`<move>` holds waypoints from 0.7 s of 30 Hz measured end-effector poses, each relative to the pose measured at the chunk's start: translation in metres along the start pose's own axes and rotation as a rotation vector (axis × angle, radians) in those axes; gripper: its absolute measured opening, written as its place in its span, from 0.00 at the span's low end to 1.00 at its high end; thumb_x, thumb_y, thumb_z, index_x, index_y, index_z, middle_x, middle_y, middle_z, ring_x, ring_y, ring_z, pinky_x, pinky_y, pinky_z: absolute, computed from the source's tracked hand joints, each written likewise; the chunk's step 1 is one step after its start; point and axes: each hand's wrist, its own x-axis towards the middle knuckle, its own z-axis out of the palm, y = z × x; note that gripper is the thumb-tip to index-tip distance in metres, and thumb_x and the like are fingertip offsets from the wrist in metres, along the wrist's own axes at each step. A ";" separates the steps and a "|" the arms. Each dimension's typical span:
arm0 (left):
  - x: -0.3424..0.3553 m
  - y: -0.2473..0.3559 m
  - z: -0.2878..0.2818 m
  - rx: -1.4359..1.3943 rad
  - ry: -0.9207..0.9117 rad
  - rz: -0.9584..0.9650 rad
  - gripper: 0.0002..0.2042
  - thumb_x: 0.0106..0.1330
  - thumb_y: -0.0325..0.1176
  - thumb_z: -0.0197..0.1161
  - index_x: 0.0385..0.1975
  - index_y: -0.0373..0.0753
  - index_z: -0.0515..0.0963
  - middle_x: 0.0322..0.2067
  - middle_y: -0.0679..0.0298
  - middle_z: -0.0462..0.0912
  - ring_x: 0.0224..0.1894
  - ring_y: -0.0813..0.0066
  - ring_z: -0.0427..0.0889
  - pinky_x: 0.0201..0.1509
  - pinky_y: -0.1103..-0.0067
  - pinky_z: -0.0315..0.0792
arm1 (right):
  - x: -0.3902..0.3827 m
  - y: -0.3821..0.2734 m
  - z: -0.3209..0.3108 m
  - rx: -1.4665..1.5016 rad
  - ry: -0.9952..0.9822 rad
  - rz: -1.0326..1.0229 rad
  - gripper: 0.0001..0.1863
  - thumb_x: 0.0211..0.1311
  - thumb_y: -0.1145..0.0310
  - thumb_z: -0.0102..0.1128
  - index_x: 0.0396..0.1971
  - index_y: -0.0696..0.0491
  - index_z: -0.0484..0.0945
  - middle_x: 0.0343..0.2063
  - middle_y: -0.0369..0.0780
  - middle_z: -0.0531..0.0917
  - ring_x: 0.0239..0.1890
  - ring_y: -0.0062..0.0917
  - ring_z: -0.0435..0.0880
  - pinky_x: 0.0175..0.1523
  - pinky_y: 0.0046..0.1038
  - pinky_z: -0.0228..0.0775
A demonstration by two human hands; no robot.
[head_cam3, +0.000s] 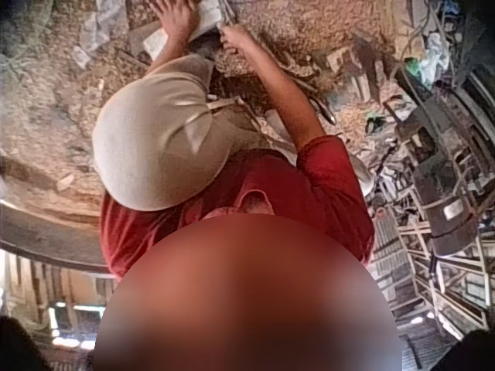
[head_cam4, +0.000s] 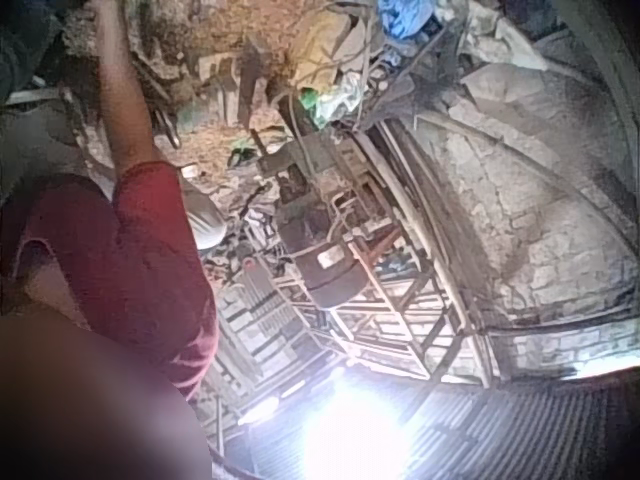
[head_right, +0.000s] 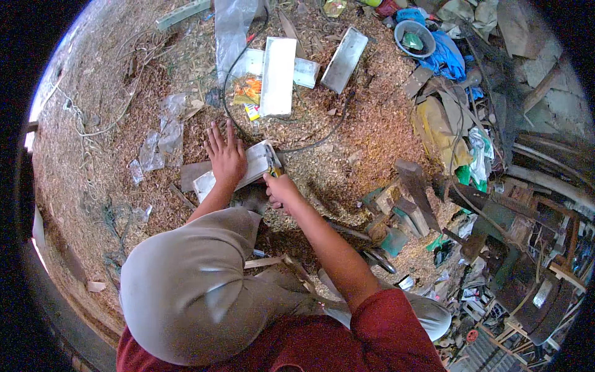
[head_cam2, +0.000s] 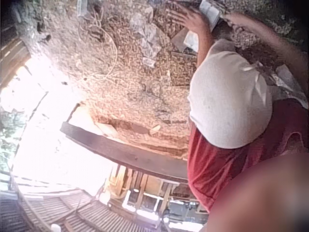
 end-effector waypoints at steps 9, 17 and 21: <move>0.001 0.001 0.011 0.035 0.015 -0.018 0.33 0.78 0.43 0.50 0.82 0.51 0.54 0.81 0.43 0.47 0.83 0.38 0.44 0.82 0.44 0.41 | 0.006 -0.004 0.012 -0.949 0.546 -0.415 0.23 0.73 0.55 0.61 0.40 0.65 0.85 0.38 0.59 0.88 0.39 0.48 0.91 0.46 0.47 0.82; 0.006 -0.002 0.014 0.066 -0.031 -0.061 0.33 0.78 0.43 0.48 0.82 0.48 0.54 0.80 0.41 0.48 0.83 0.38 0.45 0.82 0.45 0.41 | -0.008 -0.015 0.023 -1.074 0.715 -0.277 0.17 0.74 0.70 0.48 0.52 0.60 0.81 0.47 0.54 0.89 0.51 0.49 0.90 0.55 0.47 0.83; 0.005 0.000 0.016 0.059 -0.015 -0.042 0.33 0.78 0.43 0.48 0.82 0.46 0.53 0.79 0.38 0.50 0.82 0.35 0.47 0.82 0.46 0.41 | -0.014 -0.022 0.009 -1.438 0.803 -0.422 0.17 0.72 0.69 0.52 0.56 0.56 0.80 0.50 0.49 0.89 0.47 0.42 0.92 0.49 0.41 0.85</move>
